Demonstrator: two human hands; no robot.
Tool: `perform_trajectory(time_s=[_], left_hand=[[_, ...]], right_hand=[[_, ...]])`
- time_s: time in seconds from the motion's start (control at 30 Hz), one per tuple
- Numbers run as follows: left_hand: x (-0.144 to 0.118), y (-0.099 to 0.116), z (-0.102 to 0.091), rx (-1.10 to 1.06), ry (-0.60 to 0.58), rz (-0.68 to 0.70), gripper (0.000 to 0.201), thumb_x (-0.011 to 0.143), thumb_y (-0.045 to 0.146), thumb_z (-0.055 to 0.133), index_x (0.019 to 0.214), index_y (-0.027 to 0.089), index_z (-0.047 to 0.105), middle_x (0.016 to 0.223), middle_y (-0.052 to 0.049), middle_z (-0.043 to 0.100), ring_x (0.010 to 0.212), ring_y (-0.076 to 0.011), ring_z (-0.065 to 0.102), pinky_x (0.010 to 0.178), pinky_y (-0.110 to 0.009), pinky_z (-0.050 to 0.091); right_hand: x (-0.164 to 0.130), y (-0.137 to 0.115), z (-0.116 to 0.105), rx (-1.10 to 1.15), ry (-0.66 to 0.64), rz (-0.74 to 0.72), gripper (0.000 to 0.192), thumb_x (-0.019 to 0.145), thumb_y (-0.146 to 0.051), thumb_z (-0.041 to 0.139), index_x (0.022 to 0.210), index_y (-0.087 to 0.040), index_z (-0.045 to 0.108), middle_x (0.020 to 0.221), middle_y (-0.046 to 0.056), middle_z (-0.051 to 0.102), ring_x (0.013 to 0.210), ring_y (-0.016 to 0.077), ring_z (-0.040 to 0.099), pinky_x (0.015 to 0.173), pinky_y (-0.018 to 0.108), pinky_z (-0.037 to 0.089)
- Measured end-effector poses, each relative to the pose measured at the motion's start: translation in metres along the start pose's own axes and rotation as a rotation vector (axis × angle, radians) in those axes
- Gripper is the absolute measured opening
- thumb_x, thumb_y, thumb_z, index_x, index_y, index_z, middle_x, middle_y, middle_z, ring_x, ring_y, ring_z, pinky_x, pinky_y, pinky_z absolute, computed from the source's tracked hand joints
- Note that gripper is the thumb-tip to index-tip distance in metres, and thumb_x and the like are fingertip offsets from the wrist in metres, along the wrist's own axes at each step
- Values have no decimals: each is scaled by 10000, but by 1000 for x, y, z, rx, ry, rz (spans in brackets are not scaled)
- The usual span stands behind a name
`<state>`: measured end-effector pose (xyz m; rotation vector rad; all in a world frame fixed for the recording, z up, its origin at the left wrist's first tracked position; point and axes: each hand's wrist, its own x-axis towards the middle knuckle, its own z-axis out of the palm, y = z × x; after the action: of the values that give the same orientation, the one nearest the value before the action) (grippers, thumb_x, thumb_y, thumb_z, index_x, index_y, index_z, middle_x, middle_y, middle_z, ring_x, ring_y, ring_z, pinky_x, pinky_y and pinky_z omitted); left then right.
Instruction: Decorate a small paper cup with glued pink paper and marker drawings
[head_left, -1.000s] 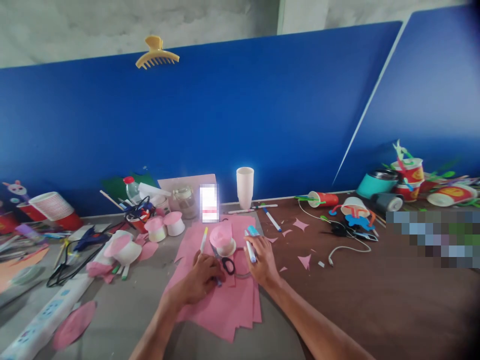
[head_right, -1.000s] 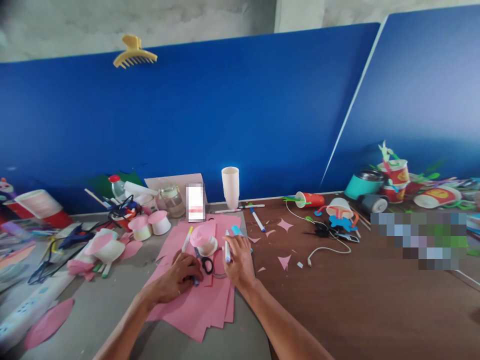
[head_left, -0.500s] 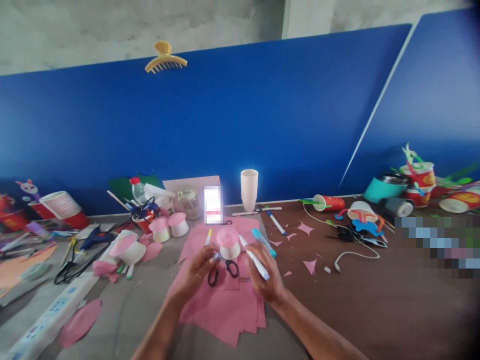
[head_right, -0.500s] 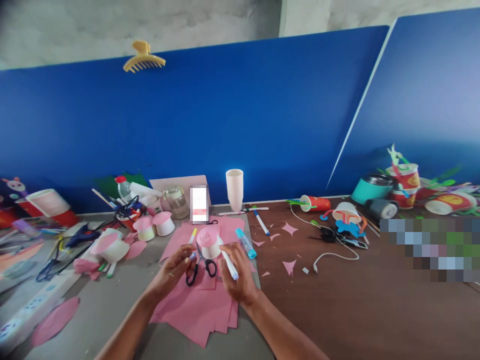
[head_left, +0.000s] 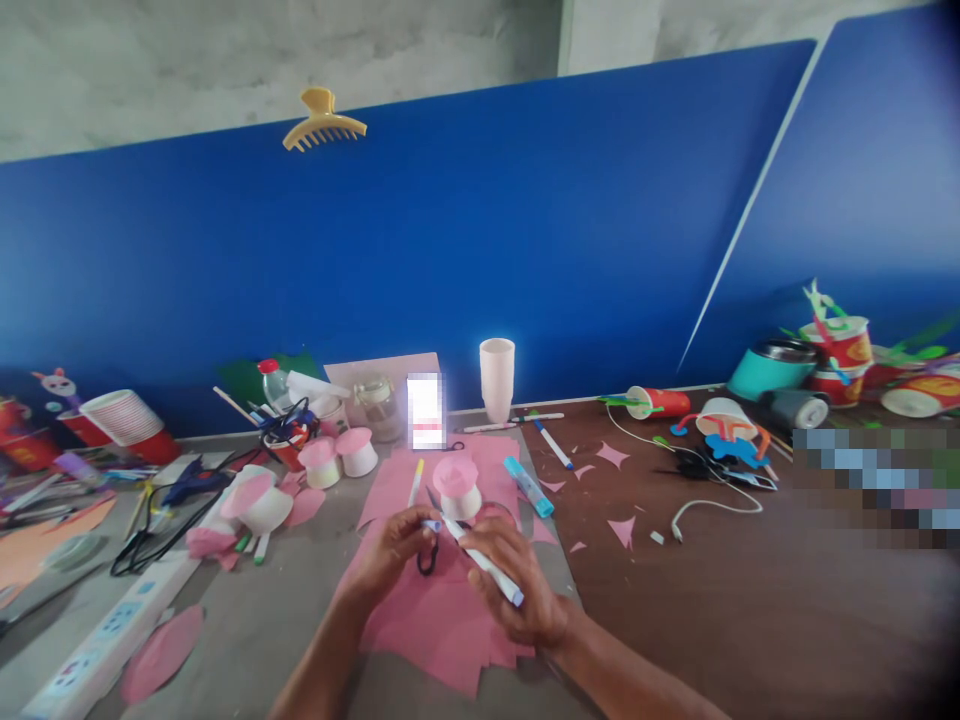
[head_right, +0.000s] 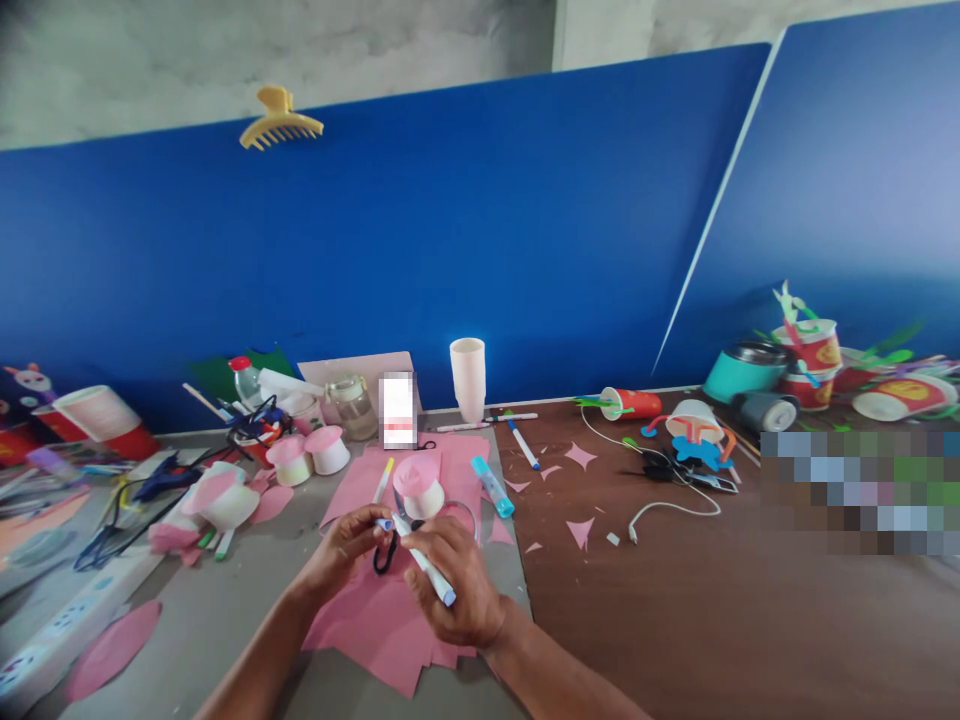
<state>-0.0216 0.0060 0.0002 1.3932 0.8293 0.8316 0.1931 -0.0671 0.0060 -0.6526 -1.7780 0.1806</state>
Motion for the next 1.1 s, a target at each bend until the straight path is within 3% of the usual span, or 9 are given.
perform_trajectory(time_s=[0.5,0.7,0.83,1.1], left_hand=[[0,-8,-4,-41,-49,15,370,822,464,778,984,138,712,706,12,585,582,-103,537,578,-228,419],[-1,-1,-3,35,-103,-4,406,814,495,780,993,135,719,735,-2,602,602,-107,528,592,-236,421],[-2,5,1,34,-156,-25,431,797,526,785,993,148,713,793,-10,608,612,-100,509,604,-243,413],[-6,2,4,74,-263,-22,468,922,559,630,1155,154,665,810,-9,559,691,-118,468,646,-249,364]], right_hand=[[2,-5,-2,38,-41,33,322,922,-170,492,1226,-269,541,992,60,685,884,245,639,810,409,530],[1,-2,1,33,-80,33,285,909,-179,486,1172,-255,562,905,59,686,803,241,639,751,396,521],[1,-1,2,40,-116,76,248,914,-181,470,1117,-249,595,871,57,686,808,241,650,743,386,523],[-4,0,7,150,-165,246,257,979,-255,452,1149,-227,642,922,71,748,807,222,684,770,360,550]])
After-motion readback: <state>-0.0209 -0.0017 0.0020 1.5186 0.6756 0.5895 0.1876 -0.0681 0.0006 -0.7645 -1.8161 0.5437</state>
